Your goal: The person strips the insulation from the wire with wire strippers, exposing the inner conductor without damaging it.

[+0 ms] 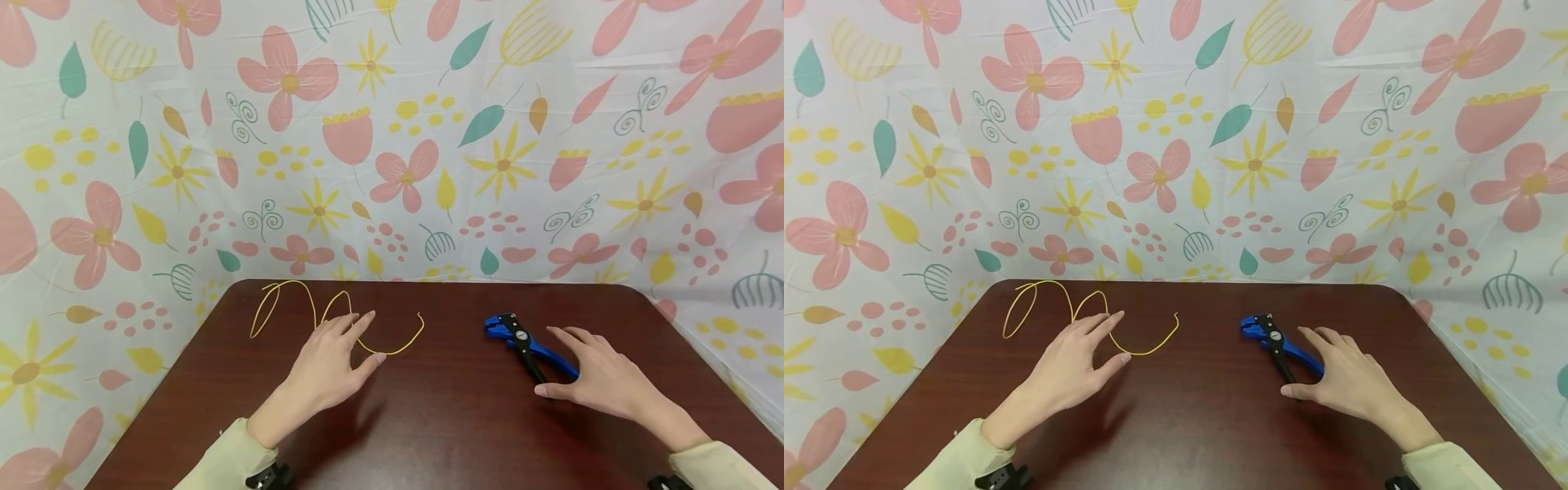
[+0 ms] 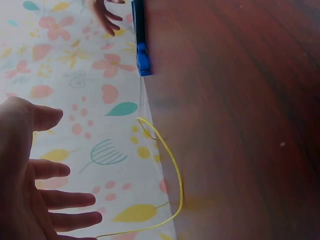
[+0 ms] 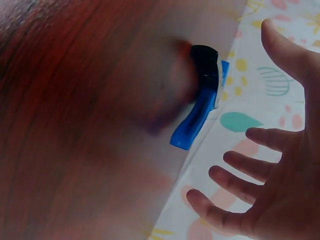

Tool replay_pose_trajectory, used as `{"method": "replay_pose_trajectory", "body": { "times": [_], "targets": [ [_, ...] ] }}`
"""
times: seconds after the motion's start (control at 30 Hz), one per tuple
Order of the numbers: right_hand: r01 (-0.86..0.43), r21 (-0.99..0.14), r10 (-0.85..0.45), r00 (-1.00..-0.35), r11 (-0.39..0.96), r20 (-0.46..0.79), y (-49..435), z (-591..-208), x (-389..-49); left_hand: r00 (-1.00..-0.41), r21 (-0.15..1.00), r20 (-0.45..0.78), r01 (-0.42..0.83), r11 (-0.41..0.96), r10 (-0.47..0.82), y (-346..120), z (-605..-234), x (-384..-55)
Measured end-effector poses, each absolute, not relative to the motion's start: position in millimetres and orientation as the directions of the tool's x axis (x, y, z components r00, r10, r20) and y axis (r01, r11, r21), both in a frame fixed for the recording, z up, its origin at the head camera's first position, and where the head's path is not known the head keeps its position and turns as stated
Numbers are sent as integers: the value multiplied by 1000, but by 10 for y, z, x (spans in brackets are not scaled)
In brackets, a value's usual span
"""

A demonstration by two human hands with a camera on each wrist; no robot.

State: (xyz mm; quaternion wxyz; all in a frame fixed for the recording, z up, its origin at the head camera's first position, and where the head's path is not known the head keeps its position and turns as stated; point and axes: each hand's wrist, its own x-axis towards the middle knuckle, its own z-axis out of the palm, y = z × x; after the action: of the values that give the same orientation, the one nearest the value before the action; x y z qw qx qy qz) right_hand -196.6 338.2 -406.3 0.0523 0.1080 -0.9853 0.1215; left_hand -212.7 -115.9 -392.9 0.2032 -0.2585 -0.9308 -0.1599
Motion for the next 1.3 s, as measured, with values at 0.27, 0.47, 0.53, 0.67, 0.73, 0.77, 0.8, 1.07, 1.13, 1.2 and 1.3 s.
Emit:
{"method": "replay_pose_trajectory", "body": {
  "times": [0.27, 0.47, 0.53, 0.67, 0.73, 0.77, 0.8, 1.07, 1.13, 1.2, 1.3],
  "targets": [
    [-256, -332, -244, -967, 908, 76, 3444, -4145, -2032, -824, 275, 384, 532, 800, 416, -1003, -4014, -2253],
    [-293, -389, -307, -951, 873, 27, 3512, -4162, -2120, -850, 368, 313, 520, 771, 424, -852, -4055, -2364],
    [-302, -417, -324, -946, 857, 19, 3539, -4160, -2146, -852, 384, 294, 520, 763, 433, -809, -4075, -2413],
    [-327, -483, -367, -930, 812, 13, 3574, -4152, -2198, -854, 417, 258, 520, 745, 452, -729, -4133, -2525],
    [-344, -507, -393, -920, 790, 12, 3586, -4146, -2223, -856, 457, 237, 515, 725, 459, -692, -4167, -2585],
    [-355, -516, -407, -913, 780, 13, 3592, -4140, -2233, -857, 477, 226, 512, 714, 463, -675, -4180, -2612],
    [-361, -527, -419, -908, 769, 10, 3600, -4136, -2242, -858, 503, 214, 507, 700, 468, -659, -4192, -2638],
    [-395, -553, -464, -886, 734, 16, 3667, -4171, -2301, -852, 606, 162, 484, 631, 497, -519, -4248, -2794],
    [-402, -555, -468, -883, 728, 24, 3667, -4189, -2309, -850, 625, 161, 481, 615, 501, -486, -4248, -2808],
    [-405, -546, -466, -884, 733, 31, 3659, -4203, -2313, -848, 639, 166, 482, 600, 504, -457, -4251, -2819],
    [-402, -517, -456, -889, 756, 24, 3640, -4209, -2314, -855, 662, 159, 463, 589, 493, -434, -4259, -2810]
  ]
}}
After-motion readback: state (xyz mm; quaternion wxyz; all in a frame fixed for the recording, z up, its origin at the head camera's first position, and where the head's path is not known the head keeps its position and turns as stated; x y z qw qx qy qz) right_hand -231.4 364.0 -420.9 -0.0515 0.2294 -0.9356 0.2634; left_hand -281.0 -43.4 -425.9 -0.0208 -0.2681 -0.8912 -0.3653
